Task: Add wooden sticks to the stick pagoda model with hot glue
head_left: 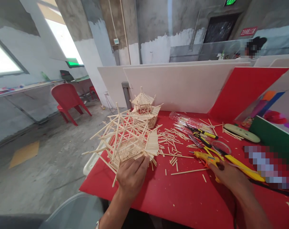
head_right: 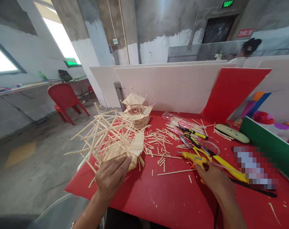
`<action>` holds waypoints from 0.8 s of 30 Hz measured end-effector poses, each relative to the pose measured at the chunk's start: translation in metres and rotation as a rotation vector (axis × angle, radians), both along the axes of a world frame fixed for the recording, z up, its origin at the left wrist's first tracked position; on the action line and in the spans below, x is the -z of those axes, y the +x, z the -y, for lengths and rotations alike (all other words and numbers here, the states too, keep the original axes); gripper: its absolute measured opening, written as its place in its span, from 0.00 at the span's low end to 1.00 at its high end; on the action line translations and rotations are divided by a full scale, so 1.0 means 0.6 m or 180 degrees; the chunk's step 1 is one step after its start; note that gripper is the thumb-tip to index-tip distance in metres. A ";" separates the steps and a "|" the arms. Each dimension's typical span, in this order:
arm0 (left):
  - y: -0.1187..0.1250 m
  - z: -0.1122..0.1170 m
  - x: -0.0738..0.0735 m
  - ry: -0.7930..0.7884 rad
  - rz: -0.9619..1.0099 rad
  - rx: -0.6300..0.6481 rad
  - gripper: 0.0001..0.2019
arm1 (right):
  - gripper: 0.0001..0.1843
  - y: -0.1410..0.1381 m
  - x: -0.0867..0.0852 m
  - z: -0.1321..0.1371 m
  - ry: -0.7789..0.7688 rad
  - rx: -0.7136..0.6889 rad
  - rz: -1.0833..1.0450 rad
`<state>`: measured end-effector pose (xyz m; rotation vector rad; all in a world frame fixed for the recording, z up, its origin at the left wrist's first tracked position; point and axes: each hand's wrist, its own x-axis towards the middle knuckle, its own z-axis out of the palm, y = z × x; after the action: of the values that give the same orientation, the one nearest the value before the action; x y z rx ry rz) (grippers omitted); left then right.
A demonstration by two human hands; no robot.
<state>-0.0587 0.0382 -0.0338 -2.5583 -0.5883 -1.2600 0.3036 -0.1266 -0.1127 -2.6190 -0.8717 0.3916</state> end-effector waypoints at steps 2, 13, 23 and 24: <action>0.000 0.000 0.000 0.0019 0.0006 -0.0012 0.16 | 0.28 0.002 -0.007 -0.001 -0.0031 -0.0122 -0.0117; 0.004 0.003 -0.008 0.0071 0.0036 -0.0052 0.14 | 0.20 0.007 0.009 0.008 -0.0029 -0.0152 -0.0337; 0.006 0.009 -0.016 0.0089 0.0091 -0.0069 0.12 | 0.30 -0.034 -0.035 0.001 0.1203 0.0043 -0.0459; 0.006 0.009 -0.016 0.0089 0.0091 -0.0076 0.11 | 0.30 -0.051 -0.057 -0.005 0.1296 -0.0057 -0.0349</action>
<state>-0.0550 0.0325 -0.0241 -2.5071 -0.6007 -1.2896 0.2729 -0.1238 -0.0782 -2.1979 -0.8387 0.3197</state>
